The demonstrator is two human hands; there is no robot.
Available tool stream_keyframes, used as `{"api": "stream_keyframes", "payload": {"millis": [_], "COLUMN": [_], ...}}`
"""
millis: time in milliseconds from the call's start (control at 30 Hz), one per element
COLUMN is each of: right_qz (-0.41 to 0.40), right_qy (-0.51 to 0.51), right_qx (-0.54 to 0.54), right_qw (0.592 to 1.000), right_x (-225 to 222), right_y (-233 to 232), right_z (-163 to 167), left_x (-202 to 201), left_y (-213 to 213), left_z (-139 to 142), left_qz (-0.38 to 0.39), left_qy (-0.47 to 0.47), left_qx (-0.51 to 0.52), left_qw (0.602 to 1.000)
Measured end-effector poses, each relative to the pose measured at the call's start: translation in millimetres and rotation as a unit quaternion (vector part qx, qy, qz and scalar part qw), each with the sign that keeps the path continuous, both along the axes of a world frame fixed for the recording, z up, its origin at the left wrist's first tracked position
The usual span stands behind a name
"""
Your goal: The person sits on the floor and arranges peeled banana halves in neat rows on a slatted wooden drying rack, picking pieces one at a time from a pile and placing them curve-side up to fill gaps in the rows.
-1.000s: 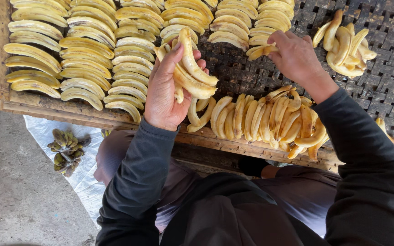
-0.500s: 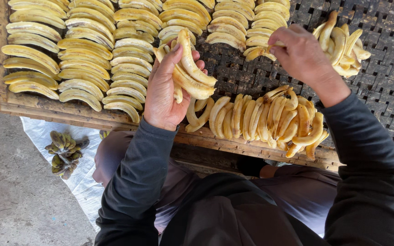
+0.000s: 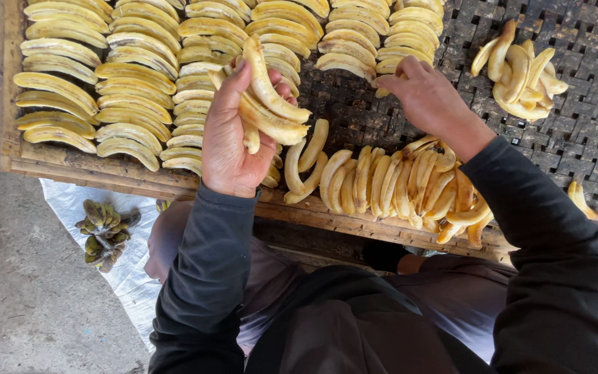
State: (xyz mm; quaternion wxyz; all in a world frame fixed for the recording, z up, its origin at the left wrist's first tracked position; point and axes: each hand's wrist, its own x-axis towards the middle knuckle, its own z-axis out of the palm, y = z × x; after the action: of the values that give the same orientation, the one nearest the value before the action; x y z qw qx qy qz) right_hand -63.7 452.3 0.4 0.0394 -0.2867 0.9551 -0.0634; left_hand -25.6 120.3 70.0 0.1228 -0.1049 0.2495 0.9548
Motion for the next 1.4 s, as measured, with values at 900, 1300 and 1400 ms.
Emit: {"api": "stream_keyframes", "payload": {"millis": [900,1300,1400], "right_qz": [-0.072,-0.266,-0.27], "right_qy": [-0.046,-0.119,-0.061], "right_qx": [-0.134,-0.386,-0.407], "right_qw": [0.987,0.875,0.871], "right_x": [-1,-86,-123], "right_y": [49,111,118], "right_z": [-6,2,-5], "left_x": [0,-3,-5], "left_y": [-1,-1,-1], "left_z": [-4,-14,-20], "left_qz": [-0.013,0.0,0.002], "left_qy": [-0.022,-0.044,-0.042], "left_qx": [0.025,0.041,0.019], "left_qw": [0.999,0.998,0.999]}}
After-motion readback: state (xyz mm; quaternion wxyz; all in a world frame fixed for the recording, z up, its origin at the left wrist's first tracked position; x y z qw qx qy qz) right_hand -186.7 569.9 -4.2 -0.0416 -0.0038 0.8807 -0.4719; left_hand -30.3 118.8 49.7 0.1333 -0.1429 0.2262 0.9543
